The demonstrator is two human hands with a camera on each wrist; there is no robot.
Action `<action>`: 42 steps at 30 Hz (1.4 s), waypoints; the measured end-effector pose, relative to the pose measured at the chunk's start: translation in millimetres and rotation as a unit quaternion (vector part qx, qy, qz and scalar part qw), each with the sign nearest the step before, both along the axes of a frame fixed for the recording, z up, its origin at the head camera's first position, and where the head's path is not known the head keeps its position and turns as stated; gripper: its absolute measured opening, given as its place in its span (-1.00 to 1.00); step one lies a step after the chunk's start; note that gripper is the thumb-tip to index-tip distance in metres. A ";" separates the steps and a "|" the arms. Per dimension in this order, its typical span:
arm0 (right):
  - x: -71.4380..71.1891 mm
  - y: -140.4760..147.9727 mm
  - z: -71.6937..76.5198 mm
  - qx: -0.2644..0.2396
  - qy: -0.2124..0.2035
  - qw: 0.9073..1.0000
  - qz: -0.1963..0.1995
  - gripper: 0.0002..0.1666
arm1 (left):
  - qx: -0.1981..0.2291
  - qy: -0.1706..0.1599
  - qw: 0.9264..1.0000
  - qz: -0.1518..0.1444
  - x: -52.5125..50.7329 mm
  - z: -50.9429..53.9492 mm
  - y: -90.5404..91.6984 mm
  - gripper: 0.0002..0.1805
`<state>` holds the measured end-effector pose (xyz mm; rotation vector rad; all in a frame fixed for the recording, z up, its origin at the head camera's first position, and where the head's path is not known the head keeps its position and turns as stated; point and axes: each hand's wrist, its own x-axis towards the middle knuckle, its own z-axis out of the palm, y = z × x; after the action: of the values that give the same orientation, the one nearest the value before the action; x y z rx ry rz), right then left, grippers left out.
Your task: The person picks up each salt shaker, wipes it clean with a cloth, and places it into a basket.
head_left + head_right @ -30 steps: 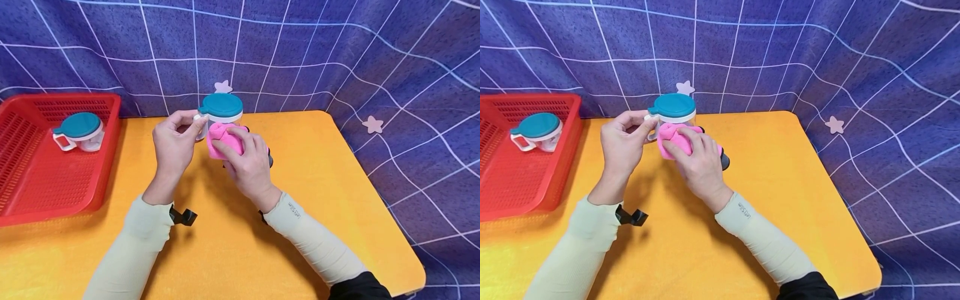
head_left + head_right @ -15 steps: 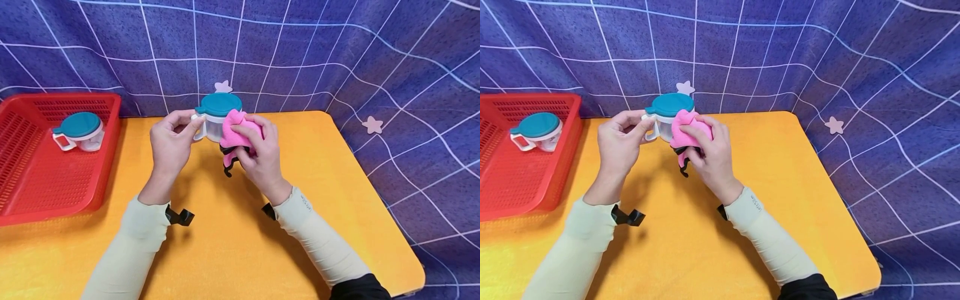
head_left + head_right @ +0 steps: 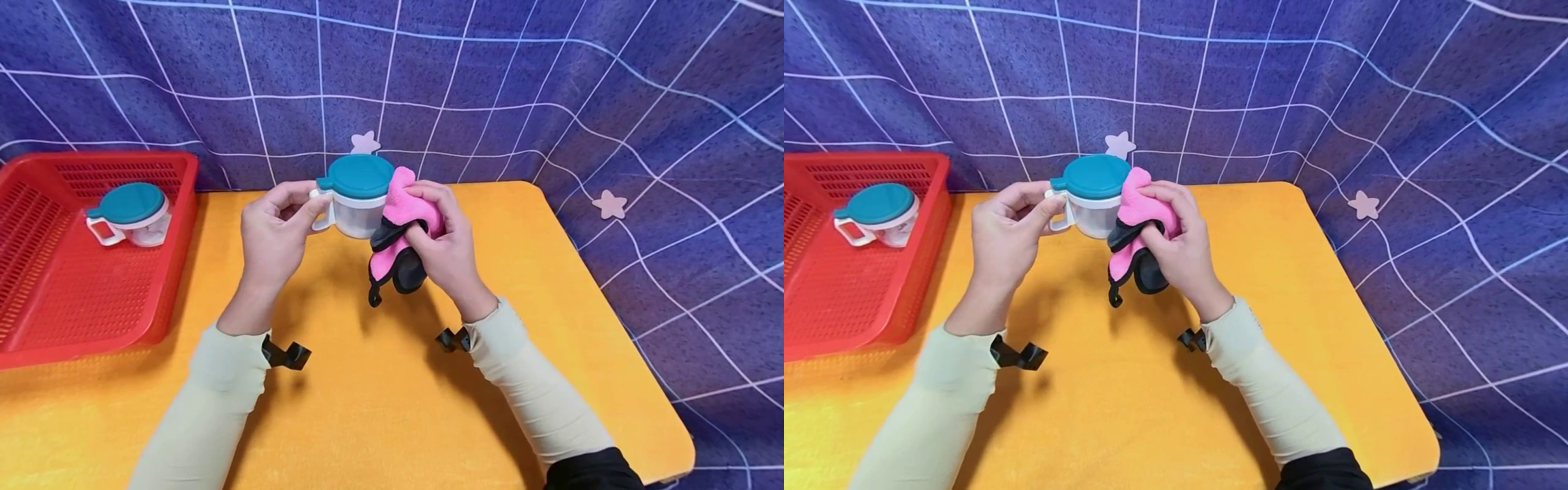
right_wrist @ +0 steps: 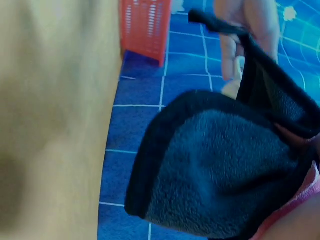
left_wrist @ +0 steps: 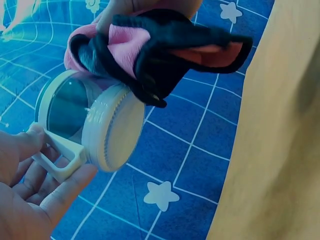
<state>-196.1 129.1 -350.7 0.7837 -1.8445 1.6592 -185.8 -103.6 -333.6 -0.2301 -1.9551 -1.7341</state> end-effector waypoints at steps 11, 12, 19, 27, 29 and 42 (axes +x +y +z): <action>-13.0 20.9 1.5 -0.031 -0.106 0.989 0.094 -0.53 | 0.007 0.006 0.999 -0.043 0.8 -2.9 -6.5 -0.77; -14.2 23.2 1.8 -0.030 -0.119 0.987 0.102 -0.53 | 0.006 0.006 0.999 -0.049 0.9 -3.2 -7.2 -0.77; -22.4 37.7 2.6 -0.021 -0.197 0.966 0.166 -0.56 | 0.022 -0.004 0.995 -0.101 1.2 -5.2 -12.0 -0.76; -32.6 46.6 2.5 -0.004 -0.245 0.941 0.234 -0.46 | 0.036 -0.006 0.988 -0.148 0.9 -6.8 -13.7 -0.76; -34.6 48.1 2.0 -0.002 -0.254 0.934 0.252 -0.46 | 0.035 -0.007 0.987 -0.157 1.2 -7.0 -13.8 -0.76; -41.4 44.0 -2.9 0.006 -0.265 0.924 0.276 -0.48 | 0.009 -0.023 0.985 -0.169 5.8 -6.4 -9.7 -0.73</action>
<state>-237.4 173.1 -353.7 0.9968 -2.1103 2.4101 -180.0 -113.3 -340.0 -0.5476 -2.0222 -1.9827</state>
